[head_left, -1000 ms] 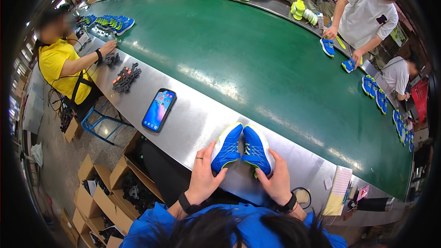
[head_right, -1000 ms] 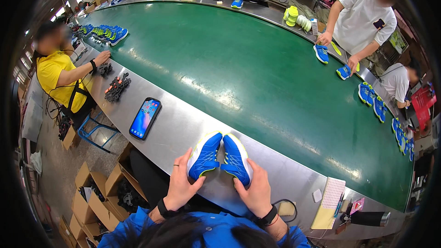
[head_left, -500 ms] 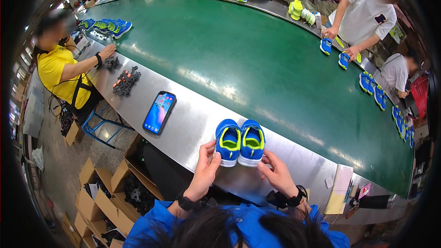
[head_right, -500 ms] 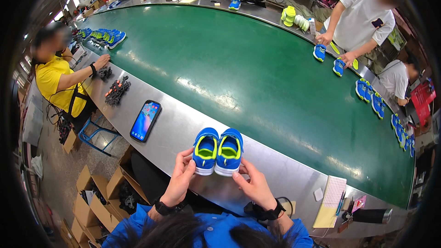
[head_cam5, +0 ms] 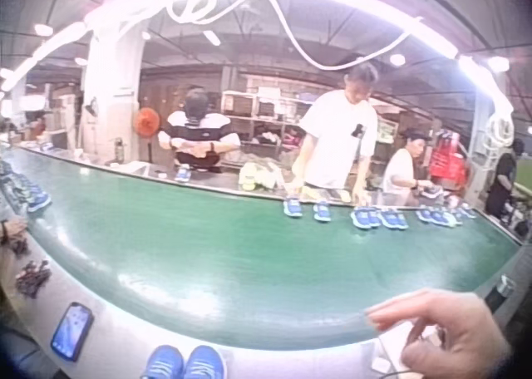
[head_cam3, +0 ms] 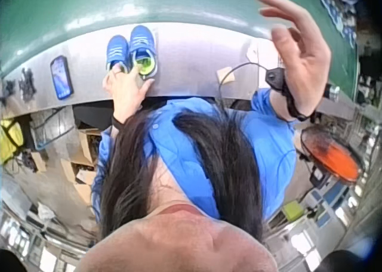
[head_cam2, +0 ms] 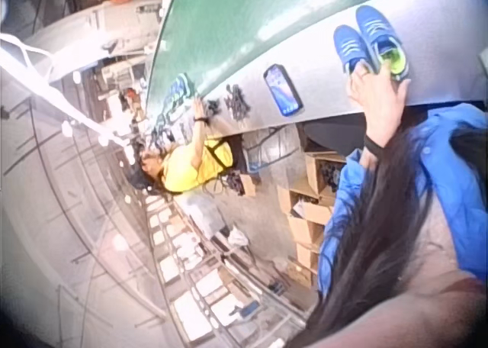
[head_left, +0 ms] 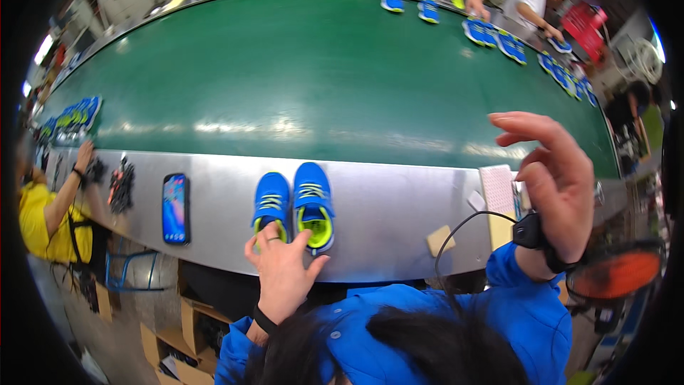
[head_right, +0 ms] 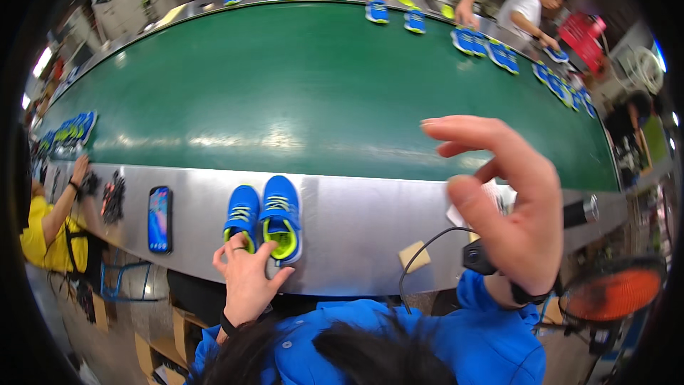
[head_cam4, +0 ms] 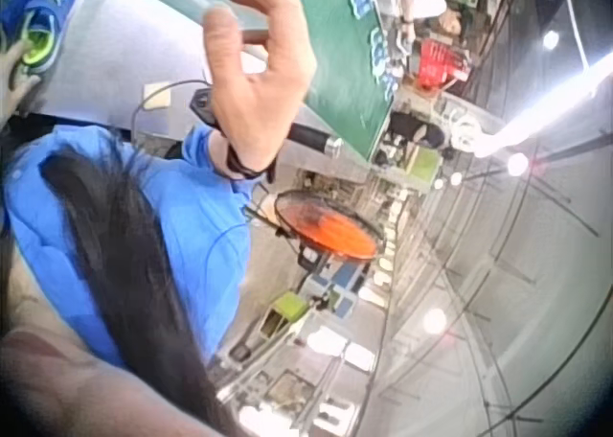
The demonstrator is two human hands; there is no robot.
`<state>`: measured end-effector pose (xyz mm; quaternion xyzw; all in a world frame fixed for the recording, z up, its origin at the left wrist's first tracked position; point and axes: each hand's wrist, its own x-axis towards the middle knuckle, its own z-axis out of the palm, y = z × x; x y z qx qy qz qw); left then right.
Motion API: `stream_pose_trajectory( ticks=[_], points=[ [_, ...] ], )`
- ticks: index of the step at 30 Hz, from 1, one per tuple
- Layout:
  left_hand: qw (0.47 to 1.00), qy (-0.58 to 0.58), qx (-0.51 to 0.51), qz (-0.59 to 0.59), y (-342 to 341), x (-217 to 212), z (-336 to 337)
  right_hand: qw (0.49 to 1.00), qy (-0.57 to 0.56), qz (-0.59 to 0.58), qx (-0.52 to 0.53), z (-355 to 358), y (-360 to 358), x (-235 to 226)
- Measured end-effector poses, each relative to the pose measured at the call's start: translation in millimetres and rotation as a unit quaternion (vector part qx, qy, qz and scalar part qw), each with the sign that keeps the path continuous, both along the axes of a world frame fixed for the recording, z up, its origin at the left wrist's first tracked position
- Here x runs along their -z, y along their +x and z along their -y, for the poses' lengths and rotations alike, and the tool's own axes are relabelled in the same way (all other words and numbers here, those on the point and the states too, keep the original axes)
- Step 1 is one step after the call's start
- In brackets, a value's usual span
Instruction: The person picks up pairs of blue and green sneakers from a green conveyor belt, inspects them by turning them over, and places them back on the belt. The person repeats this process for multiple pairs throughout the clip.
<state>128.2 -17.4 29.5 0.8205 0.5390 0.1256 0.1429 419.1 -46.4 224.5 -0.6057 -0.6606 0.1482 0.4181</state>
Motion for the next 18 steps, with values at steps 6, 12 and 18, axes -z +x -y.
stream_pose_trajectory(
  ticks=[6,12,18],
  points=[
    [0.999,0.044,-0.019,0.0,1.9,20.0,-4.6,0.963,-0.238,0.094,0.085,35.2,29.7,25.6],
    [0.99,0.07,0.056,0.113,-9.0,-6.3,-71.4,0.912,-0.297,0.276,0.063,88.1,53.3,186.1],
    [0.976,0.183,-0.015,0.114,-15.5,-37.5,-149.5,0.931,-0.277,0.222,0.085,81.0,20.7,202.6]
  ],
)
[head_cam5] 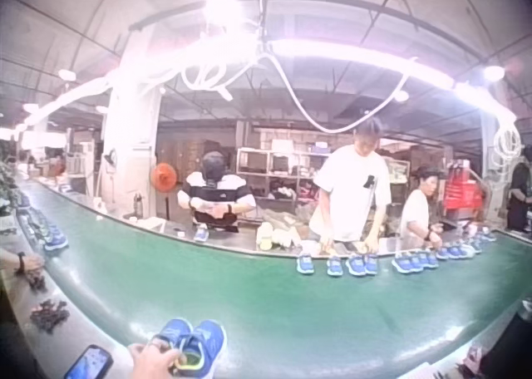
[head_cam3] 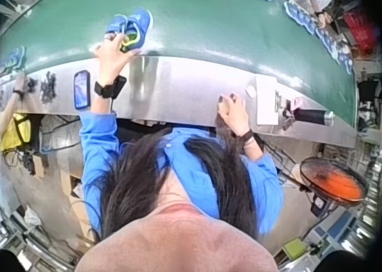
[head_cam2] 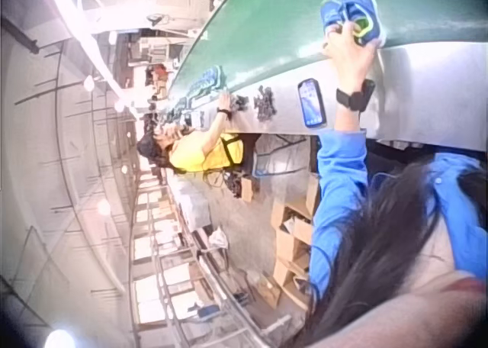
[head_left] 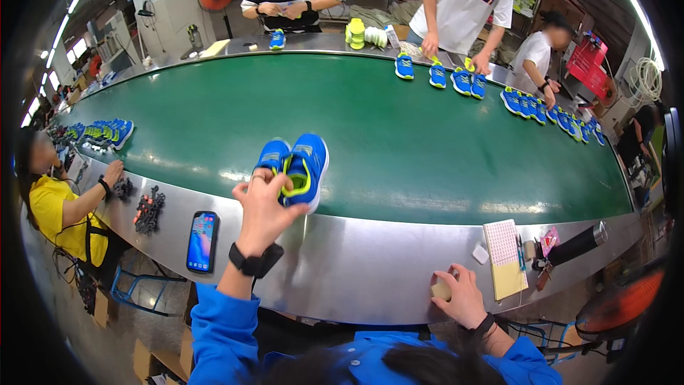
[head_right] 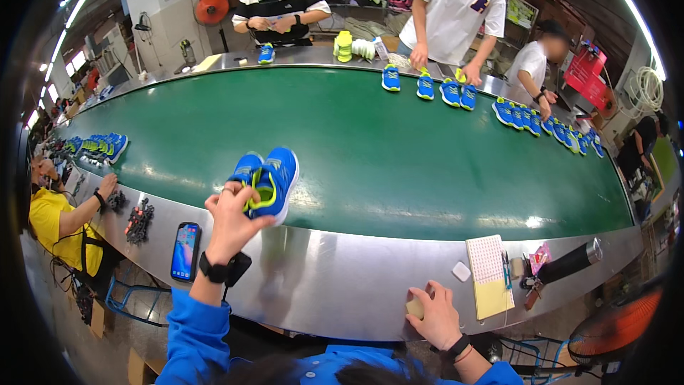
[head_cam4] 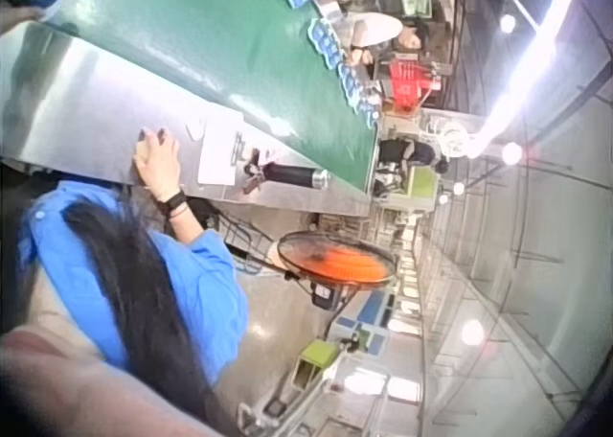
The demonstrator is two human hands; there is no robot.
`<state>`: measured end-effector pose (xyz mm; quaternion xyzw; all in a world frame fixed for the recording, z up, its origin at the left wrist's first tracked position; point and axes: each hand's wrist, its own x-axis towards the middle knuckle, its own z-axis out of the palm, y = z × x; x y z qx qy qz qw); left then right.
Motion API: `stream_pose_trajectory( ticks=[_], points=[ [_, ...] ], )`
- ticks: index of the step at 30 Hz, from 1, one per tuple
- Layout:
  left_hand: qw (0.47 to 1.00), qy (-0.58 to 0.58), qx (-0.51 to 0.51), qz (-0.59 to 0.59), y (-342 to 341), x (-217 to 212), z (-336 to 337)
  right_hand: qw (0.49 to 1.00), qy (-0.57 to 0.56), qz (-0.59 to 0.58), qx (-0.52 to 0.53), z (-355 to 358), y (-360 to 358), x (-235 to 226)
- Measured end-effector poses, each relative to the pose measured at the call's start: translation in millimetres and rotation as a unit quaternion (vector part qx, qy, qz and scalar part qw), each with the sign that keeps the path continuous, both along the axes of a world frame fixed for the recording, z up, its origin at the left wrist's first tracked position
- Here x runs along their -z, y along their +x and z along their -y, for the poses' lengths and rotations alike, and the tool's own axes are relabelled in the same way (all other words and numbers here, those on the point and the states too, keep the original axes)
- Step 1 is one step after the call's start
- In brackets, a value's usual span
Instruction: The person picks up pairs of blue and green sneakers from a green conveyor belt, inspects them by turning them over, and places them back on the belt. The person repeats this process for multiple pairs throughout the clip.
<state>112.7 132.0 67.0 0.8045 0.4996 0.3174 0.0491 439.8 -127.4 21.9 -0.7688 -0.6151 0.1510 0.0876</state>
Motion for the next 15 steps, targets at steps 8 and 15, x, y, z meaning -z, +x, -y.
stream_pose_trajectory(
  ticks=[8,15],
  points=[
    [0.982,-0.173,-0.075,0.001,-2.2,94.9,-54.1,0.993,0.119,0.001,0.006,-7.6,47.2,27.4],
    [0.987,-0.145,-0.036,0.052,5.3,159.5,-14.0,0.995,0.017,0.067,-0.079,-28.0,46.5,4.9]
  ],
)
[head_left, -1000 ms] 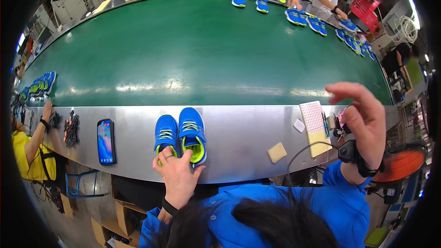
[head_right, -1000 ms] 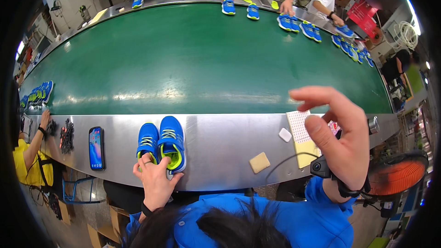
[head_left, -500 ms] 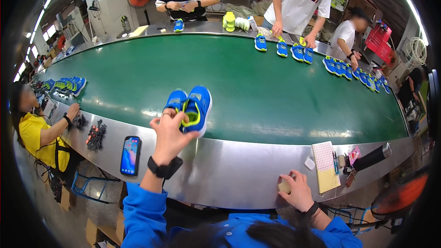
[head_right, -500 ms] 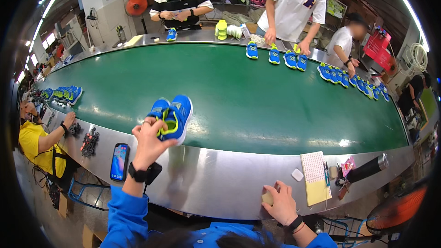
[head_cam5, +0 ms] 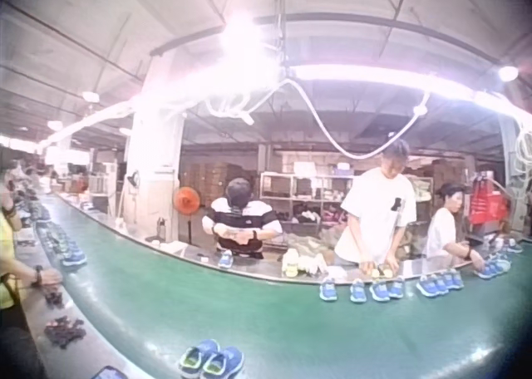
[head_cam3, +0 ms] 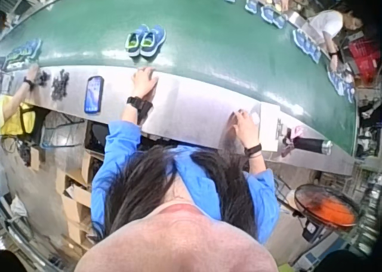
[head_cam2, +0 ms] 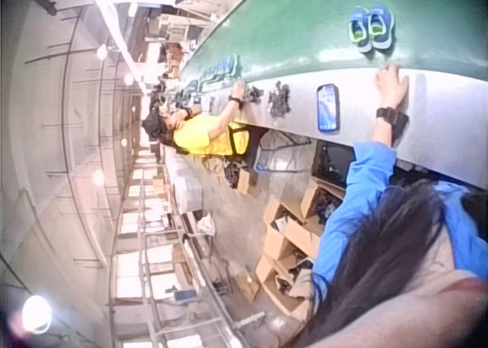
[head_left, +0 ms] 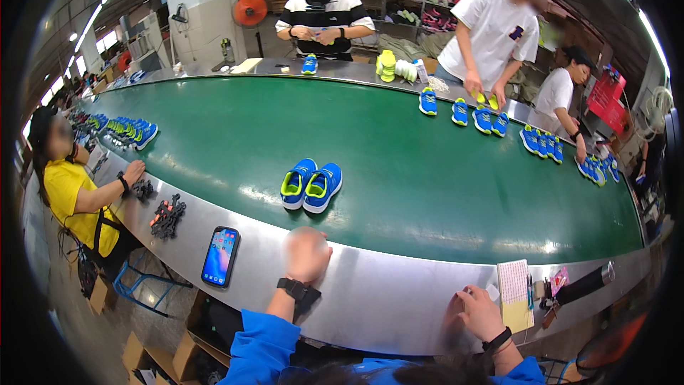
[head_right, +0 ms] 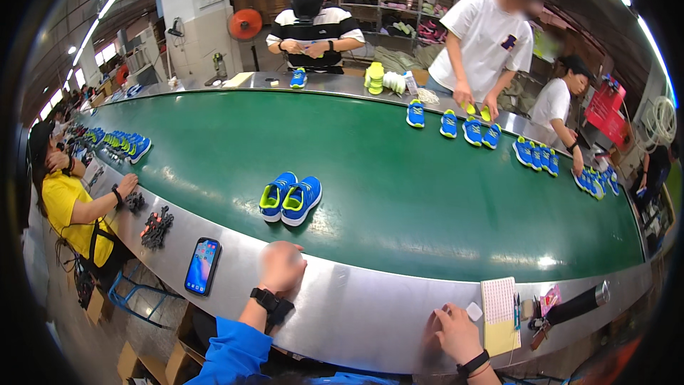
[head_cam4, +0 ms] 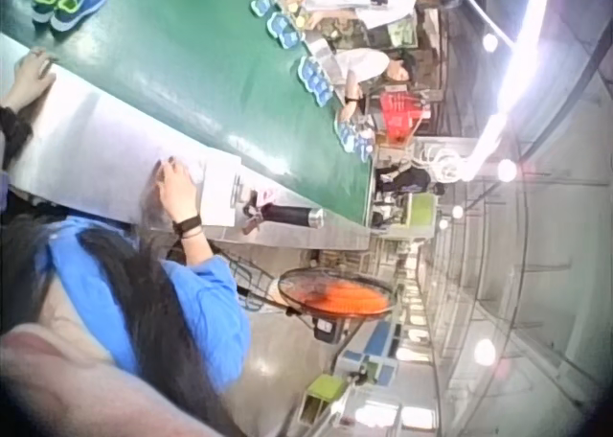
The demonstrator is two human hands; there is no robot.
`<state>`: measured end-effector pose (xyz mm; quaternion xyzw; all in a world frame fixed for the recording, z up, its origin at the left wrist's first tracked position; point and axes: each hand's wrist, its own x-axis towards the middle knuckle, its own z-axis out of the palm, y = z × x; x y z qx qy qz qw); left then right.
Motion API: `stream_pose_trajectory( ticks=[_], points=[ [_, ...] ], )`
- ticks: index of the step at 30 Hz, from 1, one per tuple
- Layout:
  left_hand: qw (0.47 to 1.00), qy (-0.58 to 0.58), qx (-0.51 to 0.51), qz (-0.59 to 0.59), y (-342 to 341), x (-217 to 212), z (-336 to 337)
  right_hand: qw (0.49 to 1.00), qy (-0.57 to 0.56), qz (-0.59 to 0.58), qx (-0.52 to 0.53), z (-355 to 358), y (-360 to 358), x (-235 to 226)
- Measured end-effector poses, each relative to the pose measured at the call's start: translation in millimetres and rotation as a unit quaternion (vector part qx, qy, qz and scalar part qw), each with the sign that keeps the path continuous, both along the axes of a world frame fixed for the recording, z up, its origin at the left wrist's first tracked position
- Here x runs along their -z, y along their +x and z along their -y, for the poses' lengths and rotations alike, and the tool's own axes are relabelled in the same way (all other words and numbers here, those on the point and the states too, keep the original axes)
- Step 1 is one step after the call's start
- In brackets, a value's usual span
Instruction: The person picks up pairs of blue and green sneakers from a green conveyor belt, inspects them by turning them over, and places them back on the belt. The person repeats this process for multiple pairs throughout the clip.
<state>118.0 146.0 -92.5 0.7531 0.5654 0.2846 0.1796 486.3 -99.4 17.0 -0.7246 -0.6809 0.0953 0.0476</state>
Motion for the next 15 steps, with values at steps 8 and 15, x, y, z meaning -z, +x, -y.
stream_pose_trajectory(
  ticks=[8,15],
  points=[
    [0.998,0.05,0.008,0.025,-0.6,-10.4,8.4,0.986,0.046,-0.07,-0.141,-50.8,-111.6,-3.2],
    [0.997,0.073,-0.012,0.021,2.9,-2.0,8.6,0.929,0.066,-0.202,-0.301,-68.3,-184.4,32.2]
  ],
)
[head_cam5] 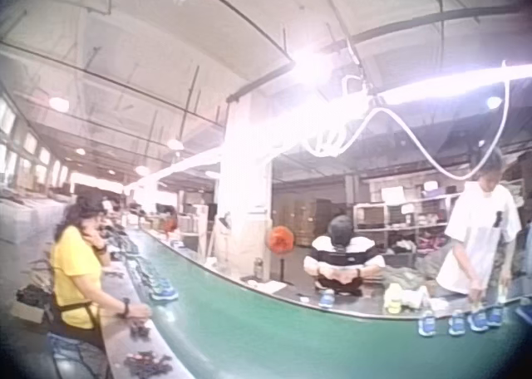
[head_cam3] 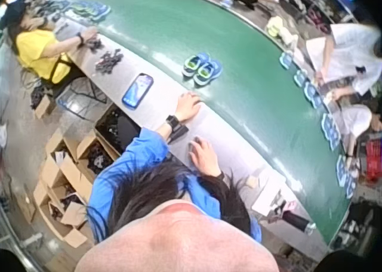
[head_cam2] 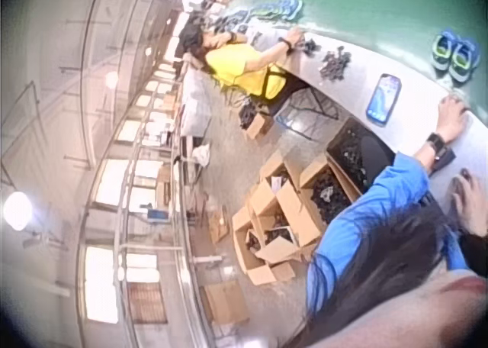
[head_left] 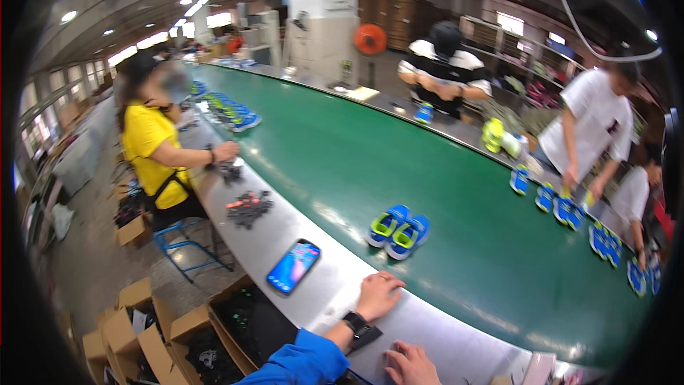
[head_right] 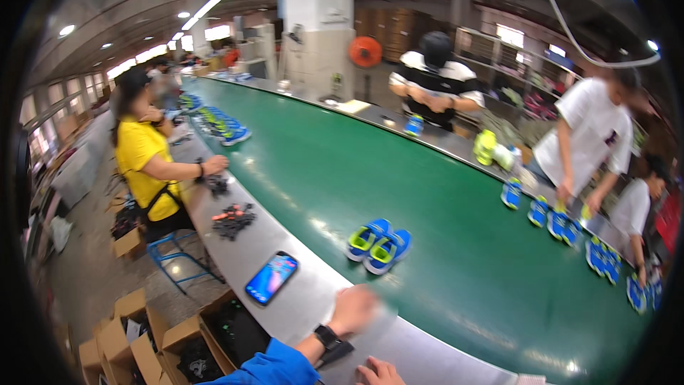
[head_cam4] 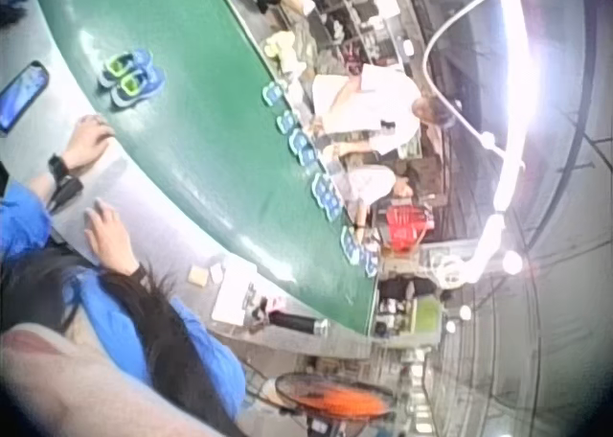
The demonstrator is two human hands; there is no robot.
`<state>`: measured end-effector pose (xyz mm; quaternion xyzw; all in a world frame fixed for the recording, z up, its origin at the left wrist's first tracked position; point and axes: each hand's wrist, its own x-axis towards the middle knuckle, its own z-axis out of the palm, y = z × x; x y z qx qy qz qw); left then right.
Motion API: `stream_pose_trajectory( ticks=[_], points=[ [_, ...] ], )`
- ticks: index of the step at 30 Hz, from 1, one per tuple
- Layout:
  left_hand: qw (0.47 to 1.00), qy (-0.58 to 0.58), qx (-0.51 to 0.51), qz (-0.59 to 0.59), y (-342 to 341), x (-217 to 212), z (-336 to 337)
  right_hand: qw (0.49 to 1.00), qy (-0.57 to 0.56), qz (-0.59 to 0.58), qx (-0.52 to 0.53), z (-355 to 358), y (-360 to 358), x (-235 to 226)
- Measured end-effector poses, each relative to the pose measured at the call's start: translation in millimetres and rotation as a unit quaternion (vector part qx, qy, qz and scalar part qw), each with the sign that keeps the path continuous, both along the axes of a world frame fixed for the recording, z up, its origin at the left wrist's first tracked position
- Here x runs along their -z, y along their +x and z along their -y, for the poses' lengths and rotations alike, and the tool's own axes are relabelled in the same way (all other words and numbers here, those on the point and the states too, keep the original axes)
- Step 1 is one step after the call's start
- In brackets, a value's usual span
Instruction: The person picks up pairs of blue and green sneakers from a green conveyor belt, inspects them by turning them over, and places them back on the belt. The person repeats this process for multiple pairs throughout the clip.
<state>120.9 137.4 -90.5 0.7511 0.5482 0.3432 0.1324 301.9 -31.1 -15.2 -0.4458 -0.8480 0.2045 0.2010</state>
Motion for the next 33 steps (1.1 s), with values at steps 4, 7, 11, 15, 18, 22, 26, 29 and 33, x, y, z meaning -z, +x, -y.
stream_pose_trajectory(
  ticks=[4,7,11,15,18,22,26,29,33],
  points=[
    [0.999,-0.021,-0.005,0.029,-1.0,-12.6,8.8,0.995,0.021,-0.016,-0.094,-9.8,-28.0,11.0],
    [0.999,-0.02,0.0,0.045,-4.0,-9.1,10.8,0.995,-0.037,-0.024,-0.088,-12.8,-39.6,1.9],
    [0.996,-0.033,-0.011,0.084,-5.5,-10.9,12.5,0.99,-0.035,-0.085,-0.108,-20.0,-37.9,3.3],
    [0.79,-0.278,0.084,0.541,-17.7,-24.4,12.2,0.975,-0.105,-0.17,-0.097,-28.0,-30.5,20.0],
    [0.712,-0.163,0.128,0.671,-27.6,-95.1,36.7,0.965,-0.109,-0.219,-0.093,-31.3,-30.0,25.2],
    [0.615,-0.026,0.426,0.663,-42.2,-220.8,99.7,0.964,-0.186,-0.168,-0.091,-43.8,-13.4,48.9],
    [0.595,0.102,0.624,0.496,-63.5,-322.8,160.4,0.874,-0.324,-0.357,-0.067,-43.6,-12.2,-38.5],
    [0.596,0.107,0.691,0.395,-71.2,-348.2,173.5,0.815,-0.149,-0.54,-0.149,-37.3,7.8,-136.1],
    [0.574,0.066,0.7,0.419,-62.7,-348.1,201.8,0.543,-0.138,-0.693,-0.454,-4.7,8.0,-223.7]
  ],
)
